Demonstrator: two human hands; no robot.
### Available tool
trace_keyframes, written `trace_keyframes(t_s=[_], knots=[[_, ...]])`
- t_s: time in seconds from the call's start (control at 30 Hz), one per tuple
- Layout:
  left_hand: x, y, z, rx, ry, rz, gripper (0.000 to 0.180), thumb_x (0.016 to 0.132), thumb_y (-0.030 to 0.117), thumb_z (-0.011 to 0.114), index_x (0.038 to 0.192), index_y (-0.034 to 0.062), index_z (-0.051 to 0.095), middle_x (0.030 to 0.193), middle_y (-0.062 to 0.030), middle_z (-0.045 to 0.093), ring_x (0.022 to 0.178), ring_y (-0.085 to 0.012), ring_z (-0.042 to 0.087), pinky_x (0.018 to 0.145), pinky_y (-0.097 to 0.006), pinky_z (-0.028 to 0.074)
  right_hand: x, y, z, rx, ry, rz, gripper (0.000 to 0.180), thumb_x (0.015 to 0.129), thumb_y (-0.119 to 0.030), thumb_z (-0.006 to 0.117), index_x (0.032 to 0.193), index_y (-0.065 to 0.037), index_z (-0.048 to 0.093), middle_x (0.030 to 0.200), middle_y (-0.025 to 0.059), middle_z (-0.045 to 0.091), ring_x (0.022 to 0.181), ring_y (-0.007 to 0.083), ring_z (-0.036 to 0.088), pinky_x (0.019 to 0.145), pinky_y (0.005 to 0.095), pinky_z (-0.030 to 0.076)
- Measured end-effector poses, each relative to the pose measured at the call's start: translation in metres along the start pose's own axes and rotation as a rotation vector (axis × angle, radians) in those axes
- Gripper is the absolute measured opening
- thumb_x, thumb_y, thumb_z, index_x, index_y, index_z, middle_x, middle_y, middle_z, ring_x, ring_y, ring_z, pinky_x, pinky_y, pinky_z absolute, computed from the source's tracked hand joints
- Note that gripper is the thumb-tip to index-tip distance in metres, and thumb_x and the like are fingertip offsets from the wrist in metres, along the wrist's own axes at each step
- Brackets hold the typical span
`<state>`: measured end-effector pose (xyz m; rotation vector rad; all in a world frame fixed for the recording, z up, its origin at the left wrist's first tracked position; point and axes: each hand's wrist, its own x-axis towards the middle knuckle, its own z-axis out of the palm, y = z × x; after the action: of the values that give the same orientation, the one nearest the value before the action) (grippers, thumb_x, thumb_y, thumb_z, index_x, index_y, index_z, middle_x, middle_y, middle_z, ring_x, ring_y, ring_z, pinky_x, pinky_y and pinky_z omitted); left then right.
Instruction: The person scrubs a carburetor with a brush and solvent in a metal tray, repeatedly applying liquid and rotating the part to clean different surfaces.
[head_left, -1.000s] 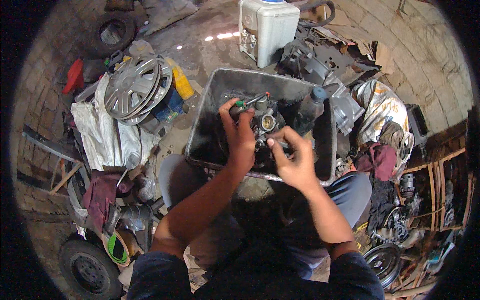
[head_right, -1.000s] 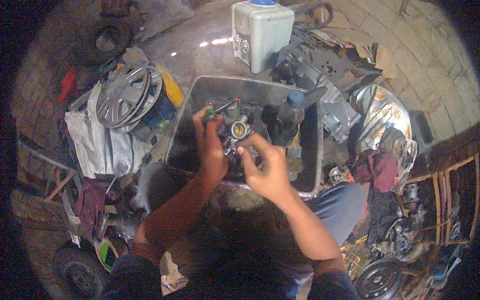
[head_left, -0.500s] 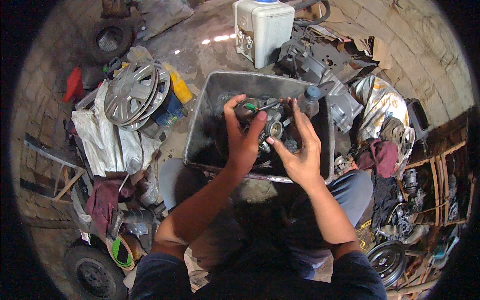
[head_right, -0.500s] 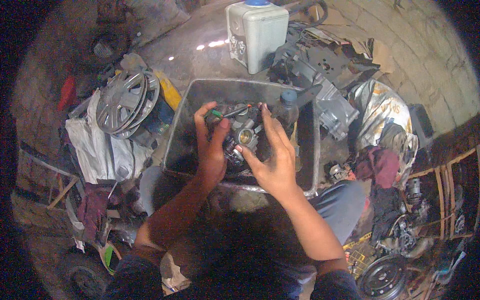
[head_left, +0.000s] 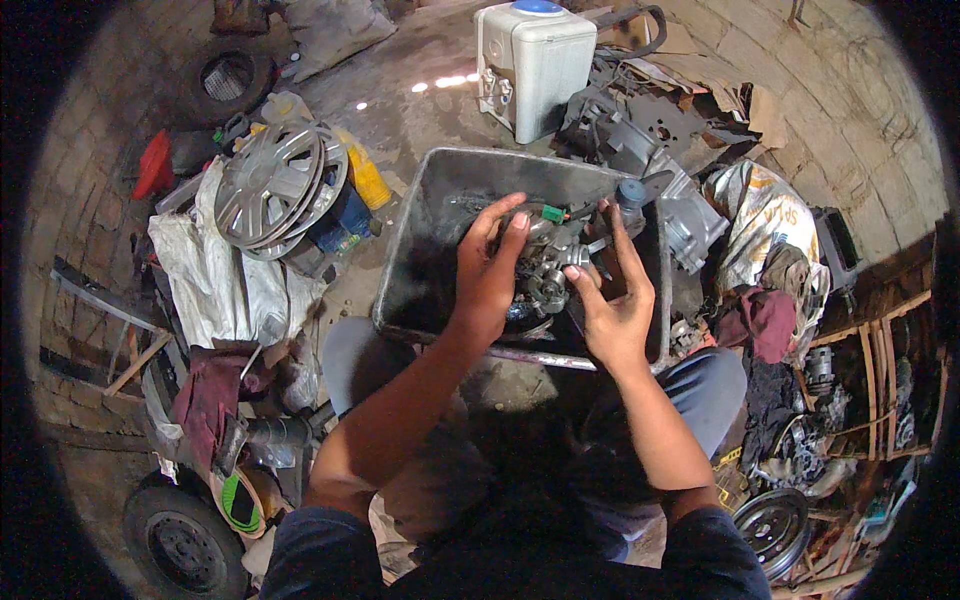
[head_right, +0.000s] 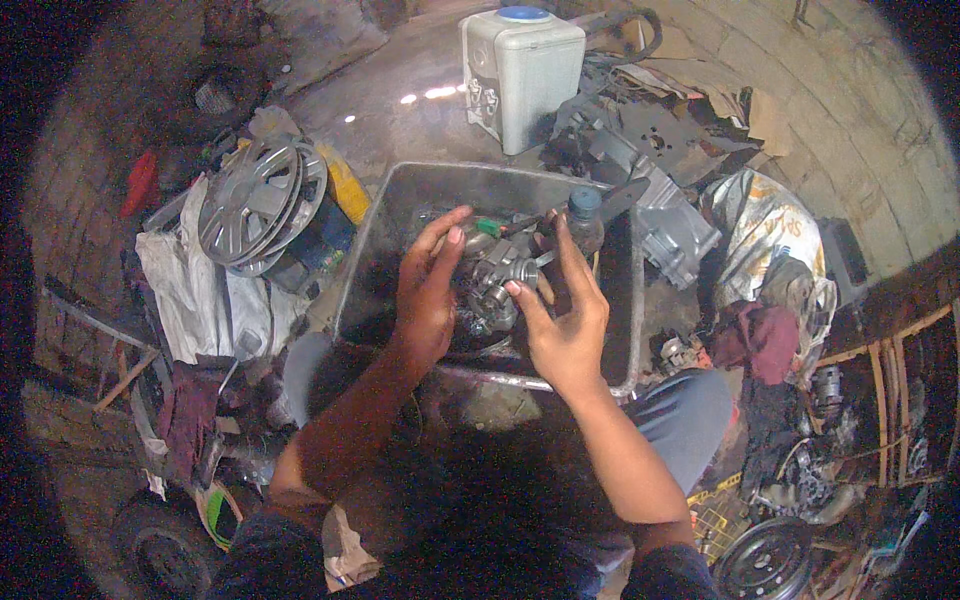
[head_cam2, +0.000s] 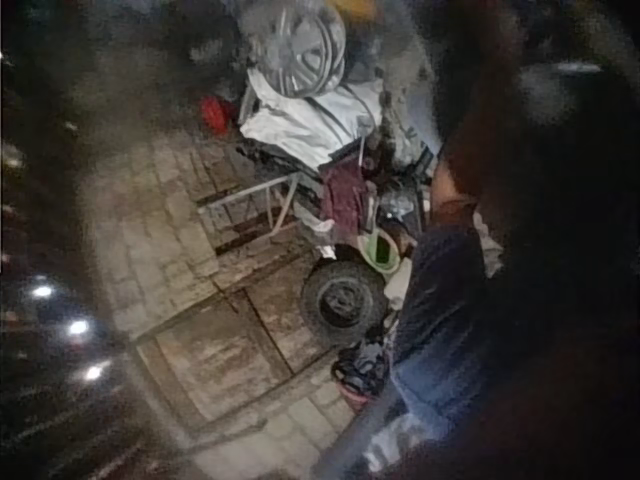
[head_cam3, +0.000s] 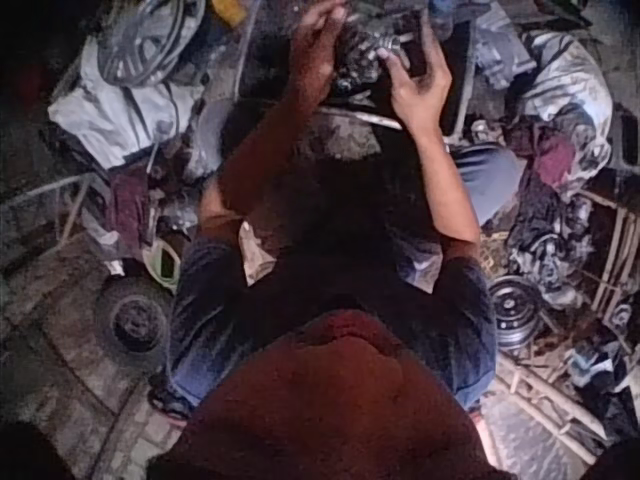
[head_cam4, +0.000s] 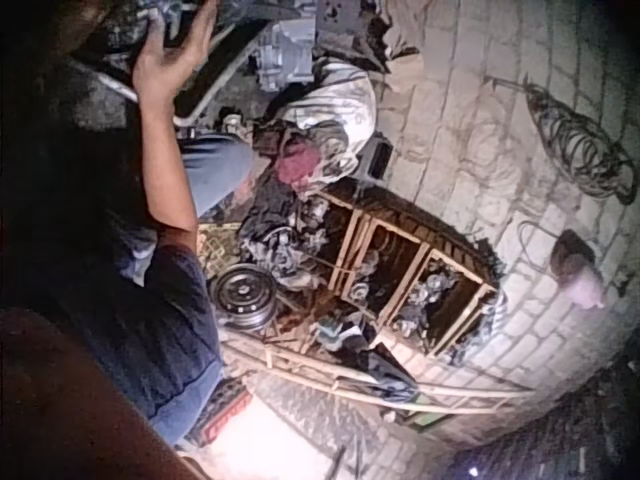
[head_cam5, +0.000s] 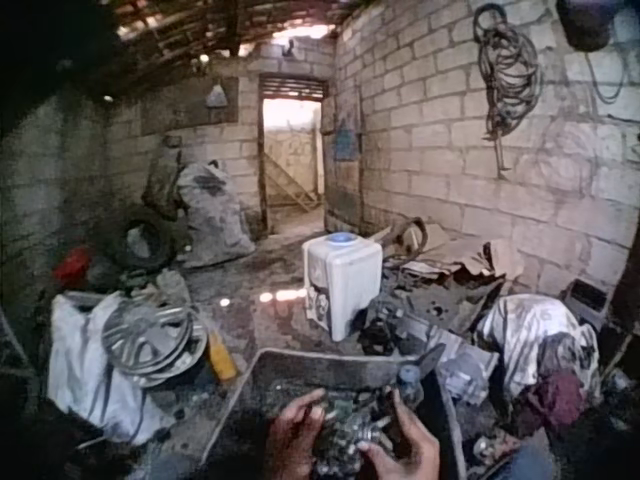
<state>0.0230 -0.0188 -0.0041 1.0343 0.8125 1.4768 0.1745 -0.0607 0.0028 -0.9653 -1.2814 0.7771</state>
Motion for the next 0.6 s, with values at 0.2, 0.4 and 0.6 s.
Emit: trace_keyframes(t_s=[0.2, 0.4, 0.6], knots=[[-0.001, 0.001, 0.002, -0.020, 0.010, -0.059, 0.038, 0.106, 0.026, 0.063, 0.127, -0.0040, 0.067, 0.114, -0.0065, 0.071, 0.103, -0.0108, 0.062, 0.093, -0.026, 0.048, 0.001, -0.003, -0.003, -0.134, 0.001, -0.008, 0.069, 0.091, 0.014, 0.064, 0.155, -0.002, 0.042, 0.160, 0.0161, 0.043, 0.142, 0.0276, 0.046, 0.109, 0.0381, 0.050], [-0.005, -0.004, 0.011, -0.090, 0.101, -0.114, 0.037, 0.107, 0.029, 0.061, 0.123, -0.0031, 0.069, 0.110, -0.0046, 0.071, 0.100, -0.0093, 0.060, 0.091, -0.026, 0.049, -0.001, 0.005, -0.003, -0.116, 0.020, 0.017, 0.062, 0.092, 0.015, 0.058, 0.152, 0.003, 0.045, 0.157, 0.0178, 0.047, 0.138, 0.0218, 0.049, 0.108, 0.0342, 0.049], [-0.010, -0.012, 0.013, 0.082, 0.030, 0.088, 0.033, 0.106, 0.028, 0.062, 0.122, -0.0005, 0.069, 0.106, -0.0034, 0.070, 0.100, -0.0102, 0.061, 0.091, -0.027, 0.049, 0.000, -0.014, 0.003, -0.244, 0.066, 0.023, 0.068, 0.090, 0.007, 0.072, 0.152, 0.000, 0.046, 0.149, 0.0210, 0.056, 0.123, 0.0172, 0.059, 0.099, 0.0339, 0.055]])
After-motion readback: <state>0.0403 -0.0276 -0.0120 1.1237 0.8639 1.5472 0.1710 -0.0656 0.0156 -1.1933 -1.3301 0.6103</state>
